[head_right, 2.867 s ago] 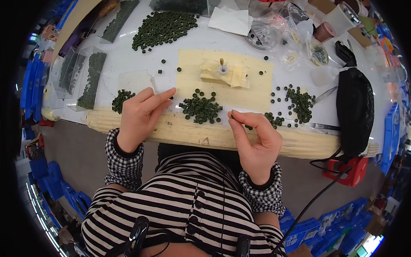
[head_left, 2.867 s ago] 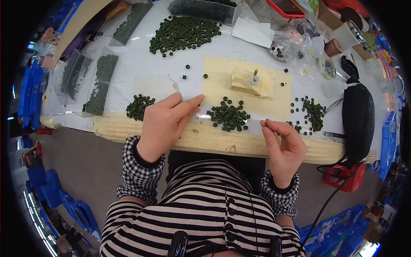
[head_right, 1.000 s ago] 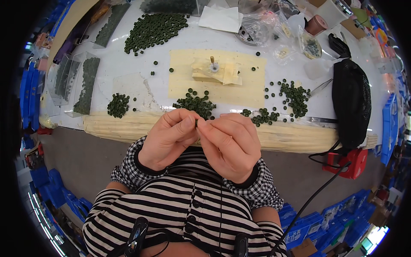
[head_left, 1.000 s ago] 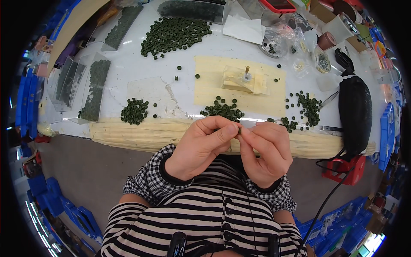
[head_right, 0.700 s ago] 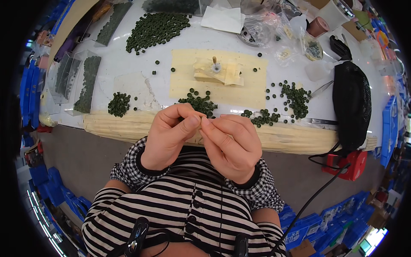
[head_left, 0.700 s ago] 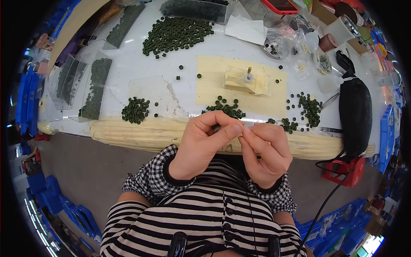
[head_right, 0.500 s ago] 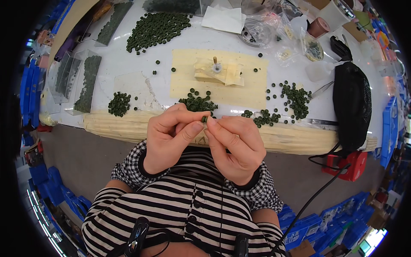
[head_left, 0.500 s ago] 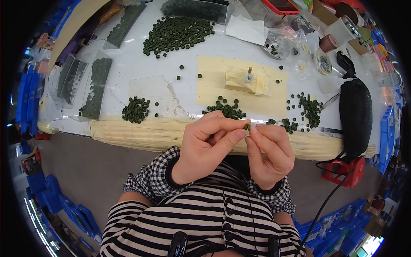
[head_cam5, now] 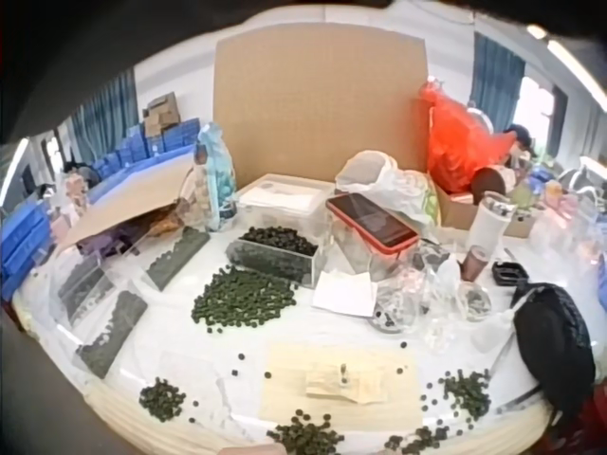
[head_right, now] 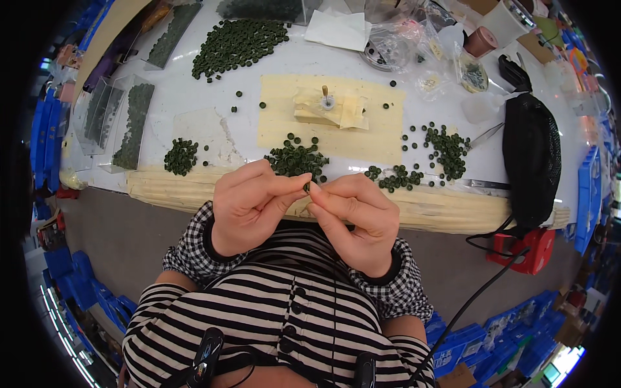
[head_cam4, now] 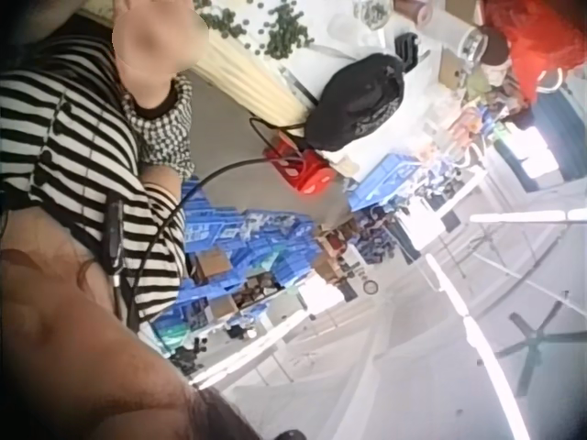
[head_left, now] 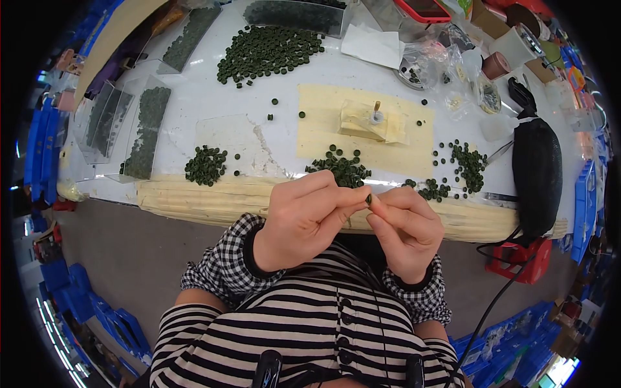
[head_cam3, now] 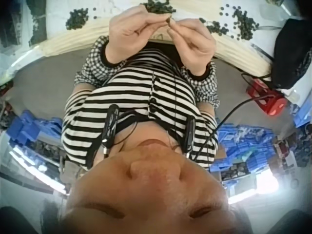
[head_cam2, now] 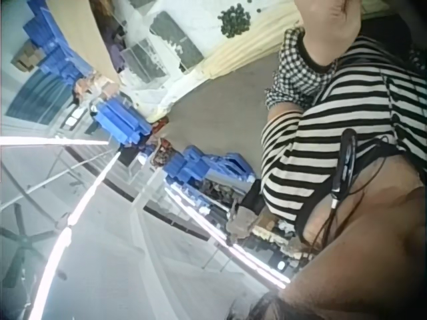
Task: Assembling small green plastic components onto a white base on a production workbench.
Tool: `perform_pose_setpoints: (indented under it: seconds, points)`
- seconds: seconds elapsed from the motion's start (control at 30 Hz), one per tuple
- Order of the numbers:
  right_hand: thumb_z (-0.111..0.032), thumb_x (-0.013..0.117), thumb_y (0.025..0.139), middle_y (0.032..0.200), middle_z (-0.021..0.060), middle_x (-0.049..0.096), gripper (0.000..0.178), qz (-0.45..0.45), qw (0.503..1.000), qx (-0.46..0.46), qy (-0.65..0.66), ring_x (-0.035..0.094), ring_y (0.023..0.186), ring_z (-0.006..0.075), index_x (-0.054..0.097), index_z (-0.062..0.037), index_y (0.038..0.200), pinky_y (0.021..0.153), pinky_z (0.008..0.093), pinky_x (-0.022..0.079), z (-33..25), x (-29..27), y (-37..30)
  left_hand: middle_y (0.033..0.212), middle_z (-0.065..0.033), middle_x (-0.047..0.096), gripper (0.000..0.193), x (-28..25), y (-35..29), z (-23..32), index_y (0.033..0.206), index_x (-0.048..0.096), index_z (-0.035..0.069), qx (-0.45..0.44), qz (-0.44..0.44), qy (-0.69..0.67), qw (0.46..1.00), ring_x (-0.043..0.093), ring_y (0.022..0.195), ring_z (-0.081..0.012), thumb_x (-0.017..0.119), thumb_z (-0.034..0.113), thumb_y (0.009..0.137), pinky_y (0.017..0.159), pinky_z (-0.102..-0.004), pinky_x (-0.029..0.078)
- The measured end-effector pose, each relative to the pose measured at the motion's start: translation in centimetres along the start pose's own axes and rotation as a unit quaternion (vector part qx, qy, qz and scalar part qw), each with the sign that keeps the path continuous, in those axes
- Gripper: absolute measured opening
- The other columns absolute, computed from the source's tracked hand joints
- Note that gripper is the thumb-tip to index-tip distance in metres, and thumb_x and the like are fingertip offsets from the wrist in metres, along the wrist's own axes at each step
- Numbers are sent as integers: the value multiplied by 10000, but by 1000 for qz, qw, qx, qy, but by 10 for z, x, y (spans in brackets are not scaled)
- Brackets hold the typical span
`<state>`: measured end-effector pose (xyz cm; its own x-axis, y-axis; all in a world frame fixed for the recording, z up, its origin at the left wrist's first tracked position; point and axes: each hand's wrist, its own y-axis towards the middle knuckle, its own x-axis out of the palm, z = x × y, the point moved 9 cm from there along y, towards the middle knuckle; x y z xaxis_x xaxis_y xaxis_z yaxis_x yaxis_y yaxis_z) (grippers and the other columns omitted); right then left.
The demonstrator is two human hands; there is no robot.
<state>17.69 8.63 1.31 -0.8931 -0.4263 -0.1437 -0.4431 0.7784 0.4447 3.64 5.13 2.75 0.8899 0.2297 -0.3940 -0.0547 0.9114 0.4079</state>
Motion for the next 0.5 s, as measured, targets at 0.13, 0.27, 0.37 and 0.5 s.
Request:
perform_pose_setpoints:
  seconds: [0.13, 0.27, 0.37, 0.5]
  points:
    - [79, 699, 763, 887, 91, 650, 281, 35, 999, 35, 9, 589, 758, 153, 701, 7, 1035, 637, 234, 458, 9, -1, -7, 589, 23, 413, 237, 2, 3, -7, 995, 728, 55, -19, 0, -32, 999, 354, 513, -64, 737, 7, 763, 468, -209, 266]
    - [80, 700, 760, 890, 91, 651, 284, 43, 999, 25, -4, 589, 759, 154, 702, 5, 1034, 631, 235, 454, 8, -1, -6, 588, 27, 406, 231, 4, 2, -17, 983, 734, 61, -68, -16, -82, 994, 349, 520, -62, 741, 10, 758, 478, -217, 260]
    - [91, 679, 771, 898, 95, 647, 262, 30, 999, 25, -17, 581, 780, 152, 697, 27, 1024, 662, 230, 448, 5, 0, -5, 587, 30, 401, 230, 4, 0, -22, 979, 736, 63, -73, -18, -89, 993, 344, 524, -62, 743, 11, 755, 486, -216, 260]
    - [83, 703, 757, 889, 86, 651, 293, 26, 999, -1, -36, 588, 744, 154, 703, -1, 1038, 619, 234, 450, 4, 1, -5, 587, 31, 405, 227, 4, 0, -22, 976, 737, 64, -65, -18, -84, 994, 346, 524, -62, 742, 10, 755, 485, -217, 260]
